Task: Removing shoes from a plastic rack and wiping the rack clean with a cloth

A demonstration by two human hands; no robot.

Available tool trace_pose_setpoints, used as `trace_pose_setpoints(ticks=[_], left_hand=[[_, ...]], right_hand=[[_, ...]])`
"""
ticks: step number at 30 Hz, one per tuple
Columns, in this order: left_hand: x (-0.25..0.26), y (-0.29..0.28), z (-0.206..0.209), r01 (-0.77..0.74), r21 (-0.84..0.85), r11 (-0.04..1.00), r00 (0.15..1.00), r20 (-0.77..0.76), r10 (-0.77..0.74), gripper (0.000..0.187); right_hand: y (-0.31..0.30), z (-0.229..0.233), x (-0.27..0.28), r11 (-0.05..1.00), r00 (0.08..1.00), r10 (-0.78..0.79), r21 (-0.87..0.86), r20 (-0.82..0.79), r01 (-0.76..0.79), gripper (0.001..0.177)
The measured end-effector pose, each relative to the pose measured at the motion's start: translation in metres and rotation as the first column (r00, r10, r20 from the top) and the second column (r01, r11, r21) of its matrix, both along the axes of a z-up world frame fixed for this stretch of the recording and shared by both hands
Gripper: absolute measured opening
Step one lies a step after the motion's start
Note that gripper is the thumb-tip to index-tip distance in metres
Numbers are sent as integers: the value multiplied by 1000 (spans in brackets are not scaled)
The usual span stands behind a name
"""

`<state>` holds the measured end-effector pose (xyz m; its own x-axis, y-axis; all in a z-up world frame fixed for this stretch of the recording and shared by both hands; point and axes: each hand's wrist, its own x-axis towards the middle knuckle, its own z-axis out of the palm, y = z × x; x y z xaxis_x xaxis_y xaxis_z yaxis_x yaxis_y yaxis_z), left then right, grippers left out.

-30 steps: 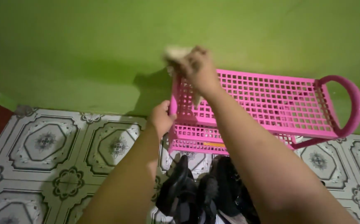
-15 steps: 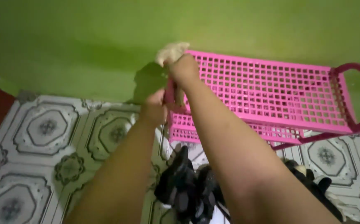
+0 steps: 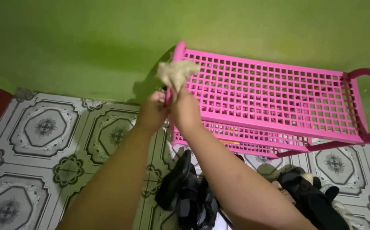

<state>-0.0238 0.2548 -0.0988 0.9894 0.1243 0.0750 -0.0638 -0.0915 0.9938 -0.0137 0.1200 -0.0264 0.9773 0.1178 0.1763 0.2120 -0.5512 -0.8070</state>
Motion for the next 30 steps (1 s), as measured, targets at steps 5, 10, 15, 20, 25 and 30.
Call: trace_pose_setpoints(ticks=[5,10,15,20,25,30], left_hand=[[-13,-6,32,-75,215,974,996,-28,83,28],[-11,-7,29,-103,156,982,994,-12,106,32],[3,-2,-4,-80,222,972,994,97,60,25],[1,-1,-3,1,75,997,998,69,-6,26],[-13,-3,30,-43,214,976,998,-26,50,21],[-14,-4,24,-132,258,957,957,284,55,48]], right_hand=[[-29,-27,-14,955,975,207,-232,82,-183,30],[-49,32,-18,892,939,340,-300,-46,-337,37],[-36,75,14,980,948,194,83,-251,-179,35],[-15,37,17,974,962,221,-23,-161,-227,34],[-16,-6,-21,842,900,352,508,-256,-185,29],[-50,27,-38,884,900,391,-195,-191,-425,22]])
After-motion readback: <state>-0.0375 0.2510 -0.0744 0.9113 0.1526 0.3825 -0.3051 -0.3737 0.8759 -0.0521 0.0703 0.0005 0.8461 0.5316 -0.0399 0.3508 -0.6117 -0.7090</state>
